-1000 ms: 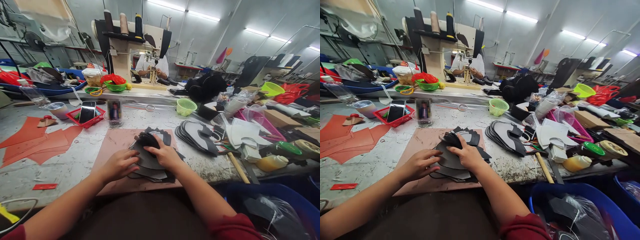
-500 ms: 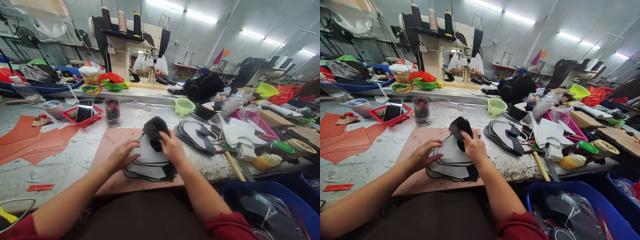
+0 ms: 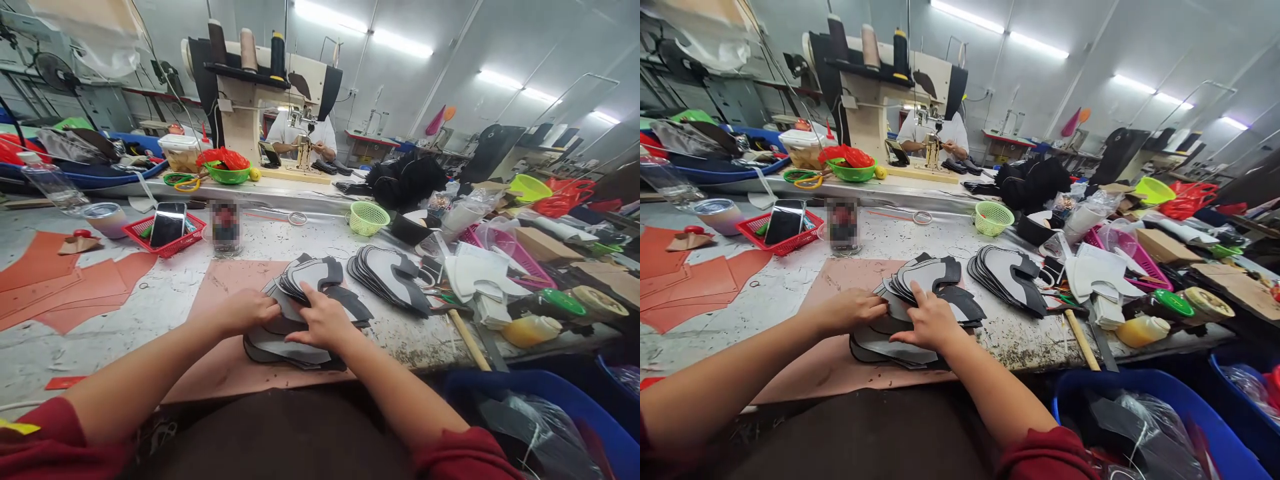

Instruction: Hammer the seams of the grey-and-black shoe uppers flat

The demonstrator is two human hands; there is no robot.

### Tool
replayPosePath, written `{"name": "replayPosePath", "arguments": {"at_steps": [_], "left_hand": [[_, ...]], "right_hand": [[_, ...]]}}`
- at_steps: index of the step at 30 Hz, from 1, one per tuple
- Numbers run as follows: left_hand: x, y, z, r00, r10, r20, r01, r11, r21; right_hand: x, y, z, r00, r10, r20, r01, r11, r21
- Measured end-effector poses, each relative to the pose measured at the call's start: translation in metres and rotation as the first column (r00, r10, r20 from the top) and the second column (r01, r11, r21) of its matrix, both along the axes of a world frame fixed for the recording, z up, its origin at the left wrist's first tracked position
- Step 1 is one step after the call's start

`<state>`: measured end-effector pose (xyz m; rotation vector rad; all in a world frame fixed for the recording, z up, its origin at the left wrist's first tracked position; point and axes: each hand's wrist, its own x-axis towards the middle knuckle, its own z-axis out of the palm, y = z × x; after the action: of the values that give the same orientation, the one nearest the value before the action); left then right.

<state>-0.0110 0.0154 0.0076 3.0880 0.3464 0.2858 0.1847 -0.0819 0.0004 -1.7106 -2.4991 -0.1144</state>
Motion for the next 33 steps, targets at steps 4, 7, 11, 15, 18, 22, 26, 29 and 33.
{"name": "replayPosePath", "arguments": {"at_steps": [4,7,11,15,18,22,26,29,33], "left_hand": [[-0.004,-0.005,0.000,0.986,0.107,0.126,-0.116,0.991,0.068],[-0.012,-0.008,-0.003,0.972,0.133,0.195,-0.155,0.983,0.100],[-0.023,-0.010,-0.004,0.988,0.037,0.149,-0.058,0.989,0.137],[-0.024,-0.010,-0.002,0.995,-0.053,0.087,0.036,0.983,0.180],[-0.017,-0.010,0.001,0.990,-0.116,0.077,0.097,0.972,0.215],[-0.003,-0.008,0.005,0.984,-0.105,0.140,0.065,0.962,0.267],[0.006,-0.004,0.008,0.962,-0.013,0.274,-0.066,0.959,0.277],[-0.001,-0.002,0.011,0.918,0.052,0.393,-0.154,0.961,0.231],[-0.022,-0.006,0.011,0.896,0.069,0.439,-0.150,0.977,0.153]], "right_hand": [[0.005,0.002,0.004,0.996,-0.088,-0.006,0.088,0.996,0.000],[0.020,0.012,0.016,0.983,-0.168,-0.066,0.170,0.985,0.024],[0.036,0.024,0.031,0.949,-0.276,-0.150,0.289,0.955,0.071],[0.024,0.019,0.035,0.973,-0.221,-0.062,0.224,0.973,0.048],[0.002,0.007,0.028,0.994,-0.110,-0.015,0.109,0.994,-0.014],[-0.018,-0.001,0.017,0.999,-0.035,-0.036,0.034,0.999,-0.025],[-0.017,0.002,0.012,0.994,-0.108,-0.007,0.108,0.994,-0.008],[-0.004,0.009,0.019,0.986,-0.167,-0.017,0.167,0.986,-0.011],[0.017,0.017,0.038,0.959,-0.283,-0.030,0.284,0.958,0.035]]}}
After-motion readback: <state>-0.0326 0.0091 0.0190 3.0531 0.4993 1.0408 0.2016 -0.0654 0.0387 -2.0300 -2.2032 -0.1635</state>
